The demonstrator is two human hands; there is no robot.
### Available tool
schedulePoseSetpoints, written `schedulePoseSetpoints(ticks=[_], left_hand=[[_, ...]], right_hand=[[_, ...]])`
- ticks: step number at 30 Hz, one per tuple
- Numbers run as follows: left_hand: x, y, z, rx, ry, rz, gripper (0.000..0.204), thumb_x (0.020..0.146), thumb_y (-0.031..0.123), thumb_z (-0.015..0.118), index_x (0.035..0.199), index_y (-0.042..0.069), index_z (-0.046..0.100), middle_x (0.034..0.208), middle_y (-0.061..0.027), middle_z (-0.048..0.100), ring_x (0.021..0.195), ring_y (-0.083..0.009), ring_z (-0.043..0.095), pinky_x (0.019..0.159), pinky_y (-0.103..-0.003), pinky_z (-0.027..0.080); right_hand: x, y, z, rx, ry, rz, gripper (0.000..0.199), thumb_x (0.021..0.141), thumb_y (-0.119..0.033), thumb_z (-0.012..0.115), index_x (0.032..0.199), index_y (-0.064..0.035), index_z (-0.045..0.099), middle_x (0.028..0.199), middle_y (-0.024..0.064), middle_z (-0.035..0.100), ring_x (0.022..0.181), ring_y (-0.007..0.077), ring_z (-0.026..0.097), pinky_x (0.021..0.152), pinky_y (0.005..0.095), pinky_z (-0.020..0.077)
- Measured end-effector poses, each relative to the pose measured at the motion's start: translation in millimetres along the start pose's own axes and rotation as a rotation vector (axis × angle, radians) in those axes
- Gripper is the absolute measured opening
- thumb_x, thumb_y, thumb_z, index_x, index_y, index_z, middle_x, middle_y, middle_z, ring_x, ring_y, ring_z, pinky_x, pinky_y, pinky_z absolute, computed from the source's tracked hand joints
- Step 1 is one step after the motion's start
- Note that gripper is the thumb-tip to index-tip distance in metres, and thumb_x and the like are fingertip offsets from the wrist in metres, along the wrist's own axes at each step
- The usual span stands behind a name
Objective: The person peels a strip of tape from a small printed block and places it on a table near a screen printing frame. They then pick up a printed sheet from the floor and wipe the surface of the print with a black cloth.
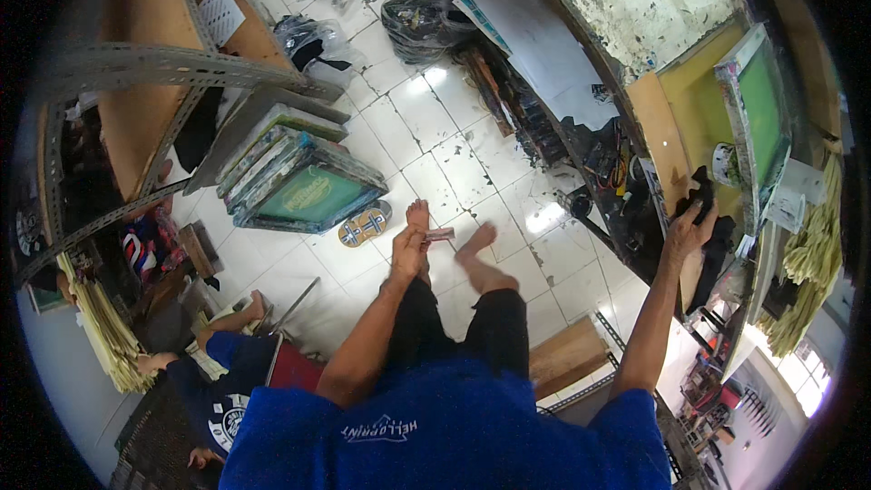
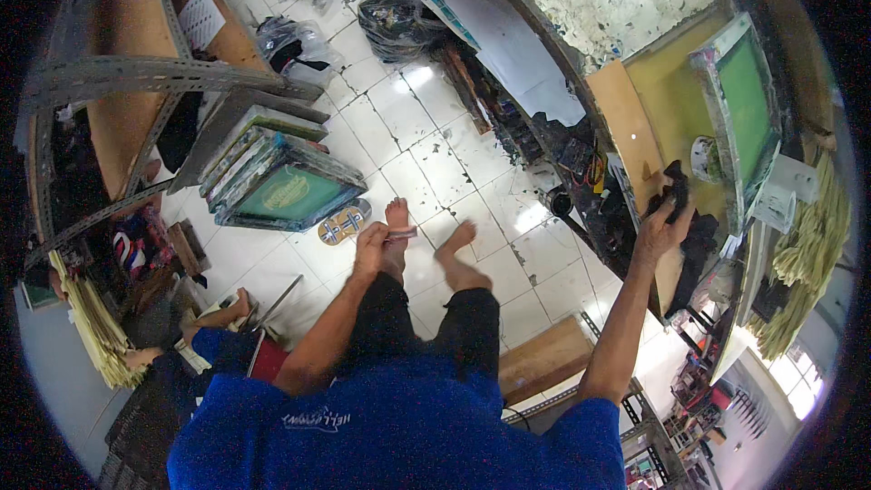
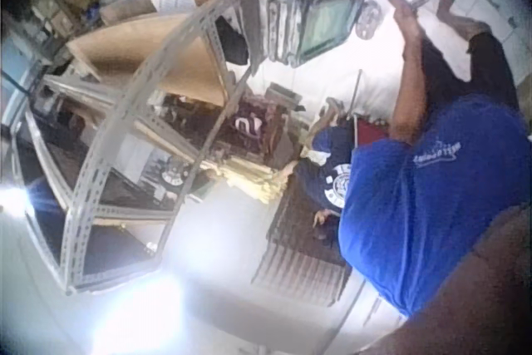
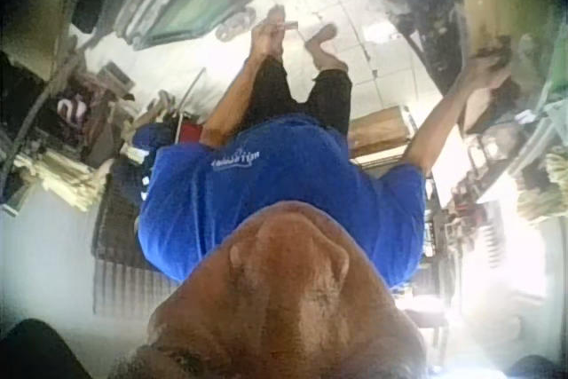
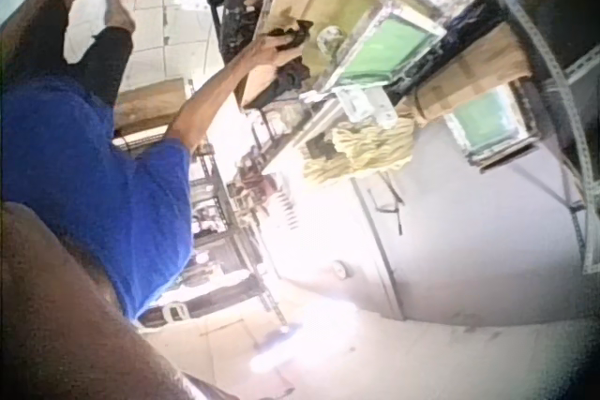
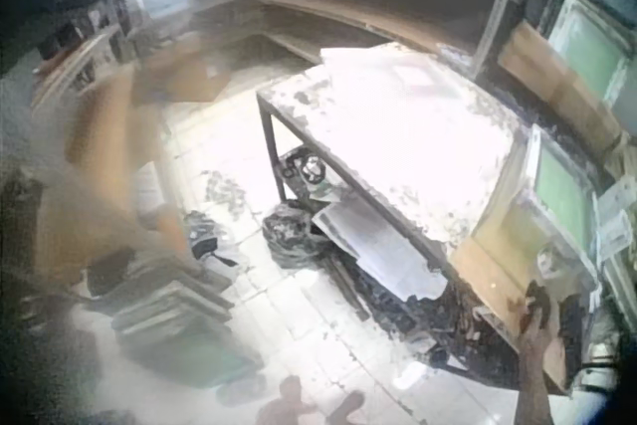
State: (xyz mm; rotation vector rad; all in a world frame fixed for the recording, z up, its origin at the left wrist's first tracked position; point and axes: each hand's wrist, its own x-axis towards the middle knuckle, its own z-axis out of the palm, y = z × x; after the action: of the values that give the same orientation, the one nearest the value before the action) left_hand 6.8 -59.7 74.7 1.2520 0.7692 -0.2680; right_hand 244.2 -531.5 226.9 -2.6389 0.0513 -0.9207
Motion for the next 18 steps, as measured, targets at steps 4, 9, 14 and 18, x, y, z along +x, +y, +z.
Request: schedulePoseSetpoints(ticks=[4, 9, 14, 18], left_hand=[[46.6, 35.0, 16.5, 0.141, -0.078, -0.058, 0.022, 0.104, 0.015, 0.049, 0.109, 0.003, 0.067, 0.083, 0.0018, 0.06, 0.073, -0.0069, 0.049, 0.065, -0.024, 0.043], [159.8, 50.4, 79.8, 0.229, -0.193, 0.33, 0.024, 0.091, 0.012, 0.047, 0.076, -0.002, 0.061, 0.073, -0.006, 0.059, 0.067, -0.0134, 0.052, 0.063, -0.029, 0.044], [216.6, 107.2, 183.2, 0.593, -0.221, 0.513, 0.055, 0.087, 0.04, 0.073, 0.055, 0.002, 0.051, 0.044, -0.0007, 0.045, 0.045, -0.0153, 0.056, 0.047, -0.032, 0.038], [274.3, 114.9, 238.1, 0.896, -0.171, 0.801, 0.032, 0.083, 0.039, 0.074, 0.084, 0.008, 0.074, 0.064, -0.012, 0.068, 0.066, -0.0283, 0.069, 0.062, -0.038, 0.05]], right_hand=[[-10.3, -4.4, 5.3, 0.217, 0.094, 0.329, 0.031, 0.099, -0.013, 0.058, 0.123, 0.0065, 0.061, 0.115, 0.0176, 0.069, 0.098, 0.0226, 0.066, 0.086, 0.0333, 0.053], [-8.1, -7.3, 4.1, -0.046, 0.177, 0.124, 0.03, 0.1, -0.013, 0.059, 0.121, 0.0082, 0.062, 0.111, 0.0186, 0.07, 0.099, 0.0242, 0.066, 0.088, 0.0349, 0.0533], [-4.4, -9.1, 7.3, 0.008, 0.202, 0.22, 0.034, 0.1, -0.016, 0.06, 0.122, 0.0096, 0.062, 0.112, 0.0197, 0.07, 0.097, 0.0247, 0.067, 0.086, 0.0362, 0.0528], [2.3, 8.0, -9.3, 0.054, 0.167, 0.299, 0.038, 0.098, -0.019, 0.063, 0.127, 0.0046, 0.06, 0.114, 0.0178, 0.069, 0.097, 0.0248, 0.068, 0.081, 0.036, 0.0559]])
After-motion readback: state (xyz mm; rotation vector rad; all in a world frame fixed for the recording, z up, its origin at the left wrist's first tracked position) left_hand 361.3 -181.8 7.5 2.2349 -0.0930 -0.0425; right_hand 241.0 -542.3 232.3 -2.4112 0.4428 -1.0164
